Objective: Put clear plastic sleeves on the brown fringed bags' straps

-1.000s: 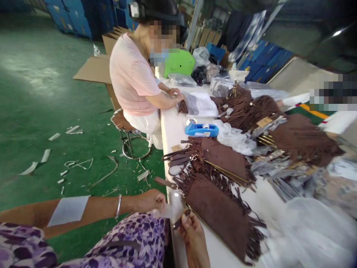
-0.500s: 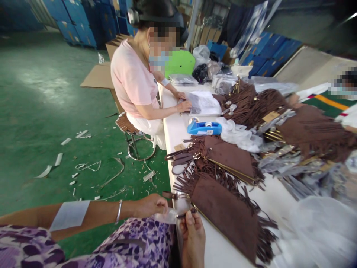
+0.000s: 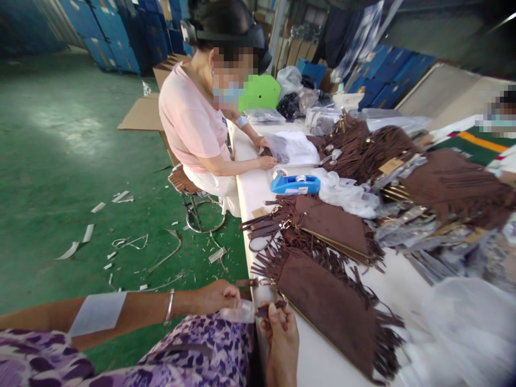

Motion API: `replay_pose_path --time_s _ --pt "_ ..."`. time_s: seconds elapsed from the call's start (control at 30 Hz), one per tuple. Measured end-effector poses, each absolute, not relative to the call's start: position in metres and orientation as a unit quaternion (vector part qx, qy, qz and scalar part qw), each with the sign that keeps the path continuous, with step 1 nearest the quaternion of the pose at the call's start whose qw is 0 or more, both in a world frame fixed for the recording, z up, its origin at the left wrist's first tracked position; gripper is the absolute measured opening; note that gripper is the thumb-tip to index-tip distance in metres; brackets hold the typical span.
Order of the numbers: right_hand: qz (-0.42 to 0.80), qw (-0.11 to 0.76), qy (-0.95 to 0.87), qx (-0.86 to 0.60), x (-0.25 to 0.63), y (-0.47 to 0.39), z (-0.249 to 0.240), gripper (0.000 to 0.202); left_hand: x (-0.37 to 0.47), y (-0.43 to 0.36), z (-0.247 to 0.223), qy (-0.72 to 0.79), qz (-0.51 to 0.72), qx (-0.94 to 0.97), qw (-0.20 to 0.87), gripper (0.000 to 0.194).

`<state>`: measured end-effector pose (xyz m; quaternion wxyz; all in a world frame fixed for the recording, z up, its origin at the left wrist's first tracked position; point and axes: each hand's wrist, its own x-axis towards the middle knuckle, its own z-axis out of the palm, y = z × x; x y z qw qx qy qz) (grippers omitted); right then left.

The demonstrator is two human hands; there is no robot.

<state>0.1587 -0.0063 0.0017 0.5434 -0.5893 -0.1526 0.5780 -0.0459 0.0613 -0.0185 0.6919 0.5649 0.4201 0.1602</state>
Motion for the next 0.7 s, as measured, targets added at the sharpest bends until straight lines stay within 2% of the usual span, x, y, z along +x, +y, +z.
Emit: replay_pose_path --time_s 0.4,0.5,0.7 --pt "0.566 0.536 -0.17 -0.603 0.156 -0.006 0.006 0.046 -0.033 0.056 -0.012 0.457 0.155 0.51 0.712 0.051" --pt "0.566 0.53 -0.168 -0.608 0.159 -0.007 0.009 0.043 -0.022 0.05 -0.008 0.465 0.154 0.488 0.722 0.056" --pt "0.56 0.505 -0.153 -0.638 0.17 -0.008 0.009 0.054 0.001 0.04 0.006 0.472 0.155 0.372 0.784 0.064"
